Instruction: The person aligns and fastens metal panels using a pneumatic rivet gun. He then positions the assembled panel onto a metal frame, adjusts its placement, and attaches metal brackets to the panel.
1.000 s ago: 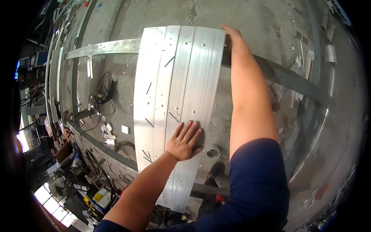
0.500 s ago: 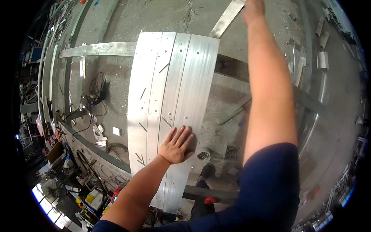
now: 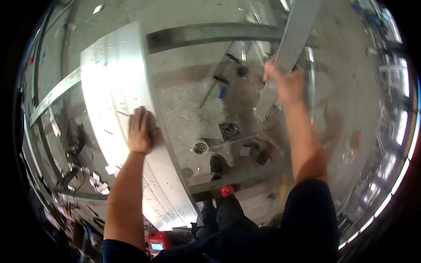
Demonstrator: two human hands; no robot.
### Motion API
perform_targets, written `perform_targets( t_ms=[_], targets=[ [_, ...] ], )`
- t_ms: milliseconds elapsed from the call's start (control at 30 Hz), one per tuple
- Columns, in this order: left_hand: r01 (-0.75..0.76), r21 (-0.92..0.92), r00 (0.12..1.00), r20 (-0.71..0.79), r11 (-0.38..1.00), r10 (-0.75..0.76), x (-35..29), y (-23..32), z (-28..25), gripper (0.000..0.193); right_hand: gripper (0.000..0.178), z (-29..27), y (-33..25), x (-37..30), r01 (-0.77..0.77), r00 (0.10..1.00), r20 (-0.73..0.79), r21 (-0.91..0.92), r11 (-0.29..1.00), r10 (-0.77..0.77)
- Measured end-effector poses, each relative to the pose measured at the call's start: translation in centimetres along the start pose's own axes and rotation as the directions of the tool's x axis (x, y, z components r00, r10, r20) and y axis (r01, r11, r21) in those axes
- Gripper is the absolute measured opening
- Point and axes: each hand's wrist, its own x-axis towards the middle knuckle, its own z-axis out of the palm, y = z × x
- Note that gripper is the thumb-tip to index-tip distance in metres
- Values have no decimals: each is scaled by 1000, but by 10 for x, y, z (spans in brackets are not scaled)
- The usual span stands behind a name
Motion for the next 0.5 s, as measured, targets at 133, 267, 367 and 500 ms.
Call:
perform_targets(
  t_ms=[133, 267, 367, 500],
  targets=[
    [-57, 157, 995, -69, 986, 69, -3, -6, 11, 63, 26, -142, 23, -196, -124, 970, -206, 37, 992, 129],
    [46, 564, 995, 51, 825, -91, -9, 36, 10, 57, 31, -278, -1, -392, 92, 952, -297, 24, 995, -81],
    [-30, 606, 980, -137, 795, 142, -36, 77, -2, 52, 30, -369, -27, -509, 219, 868, -497, 408, 886, 14],
    [-32, 180, 998, 51, 983, 23, -154, 269, 6, 31, 27, -453, 20, -684, 316, 633, -717, 584, 748, 293]
  ],
)
